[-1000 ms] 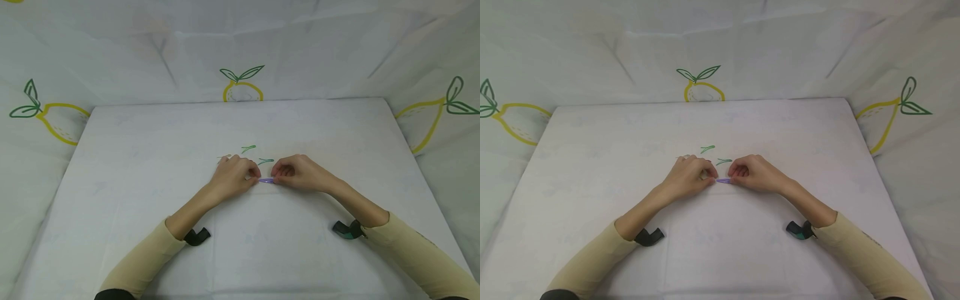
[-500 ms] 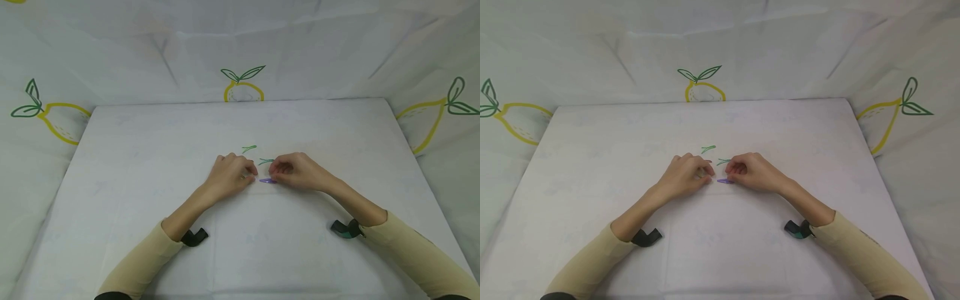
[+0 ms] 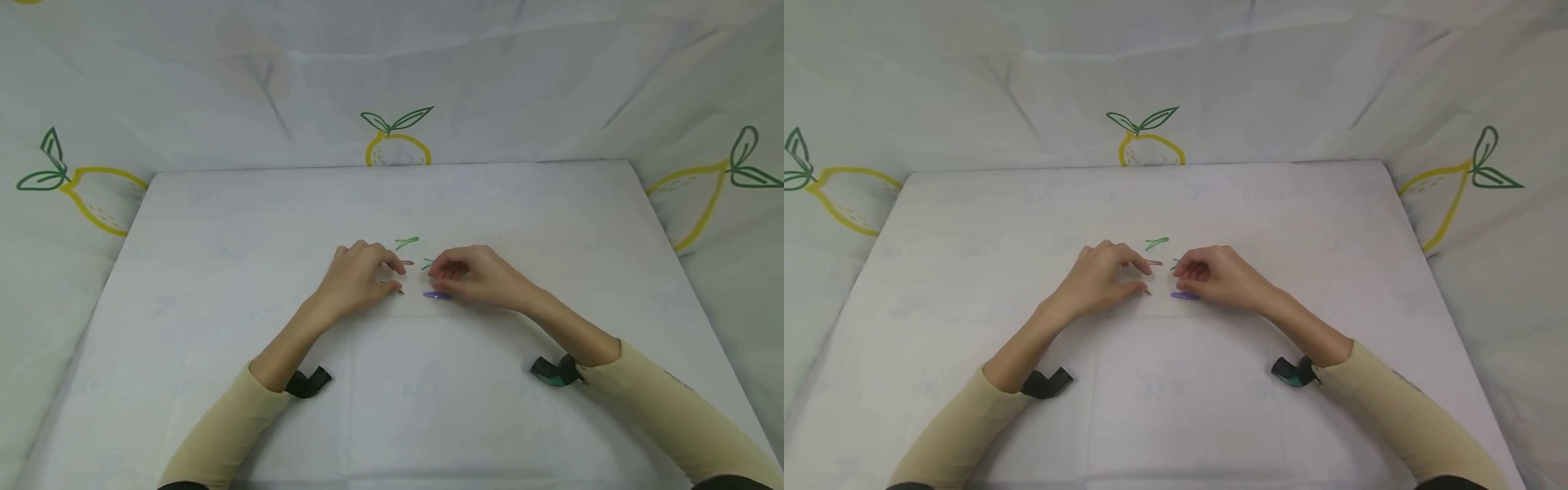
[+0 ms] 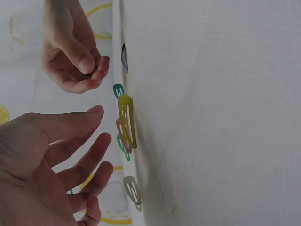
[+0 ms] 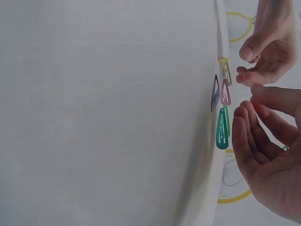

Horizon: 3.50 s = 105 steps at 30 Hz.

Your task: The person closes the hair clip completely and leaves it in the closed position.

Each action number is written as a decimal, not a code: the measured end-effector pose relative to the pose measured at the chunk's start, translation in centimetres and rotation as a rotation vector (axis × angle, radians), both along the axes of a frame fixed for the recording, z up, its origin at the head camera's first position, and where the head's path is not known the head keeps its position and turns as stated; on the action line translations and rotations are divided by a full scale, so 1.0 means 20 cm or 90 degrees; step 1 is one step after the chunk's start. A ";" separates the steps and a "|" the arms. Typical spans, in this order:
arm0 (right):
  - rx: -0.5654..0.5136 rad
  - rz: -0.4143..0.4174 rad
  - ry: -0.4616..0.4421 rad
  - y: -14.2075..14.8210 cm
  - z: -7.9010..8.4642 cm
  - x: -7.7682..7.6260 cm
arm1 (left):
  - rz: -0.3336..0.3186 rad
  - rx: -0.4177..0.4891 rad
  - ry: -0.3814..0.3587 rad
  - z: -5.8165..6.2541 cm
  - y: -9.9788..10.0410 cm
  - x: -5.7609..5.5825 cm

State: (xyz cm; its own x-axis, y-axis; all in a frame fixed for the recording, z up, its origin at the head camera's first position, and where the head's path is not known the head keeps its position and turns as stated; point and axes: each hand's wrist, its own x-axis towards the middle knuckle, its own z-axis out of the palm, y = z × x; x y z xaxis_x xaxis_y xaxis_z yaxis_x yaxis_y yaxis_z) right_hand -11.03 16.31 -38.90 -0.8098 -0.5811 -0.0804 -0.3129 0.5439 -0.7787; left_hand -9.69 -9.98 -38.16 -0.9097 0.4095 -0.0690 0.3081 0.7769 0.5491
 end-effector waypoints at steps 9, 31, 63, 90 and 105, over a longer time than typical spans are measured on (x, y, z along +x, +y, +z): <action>-0.020 0.016 -0.010 -0.07 0.01 -0.01 | 0.013 0.006 -0.010 0.00 -0.07 -0.02; -0.021 0.045 -0.012 -0.20 0.00 0.00 | 0.025 0.016 -0.041 -0.04 -0.12 -0.02; 0.061 0.083 -0.021 -0.29 -0.01 -0.04 | -0.025 0.023 -0.097 -0.05 -0.14 -0.04; 0.074 0.088 0.058 -0.30 -0.01 -0.02 | -0.018 -0.009 -0.056 -0.05 -0.13 -0.03; -0.046 0.076 0.048 -0.24 0.05 -0.03 | -0.015 0.086 -0.010 0.03 -0.16 -0.01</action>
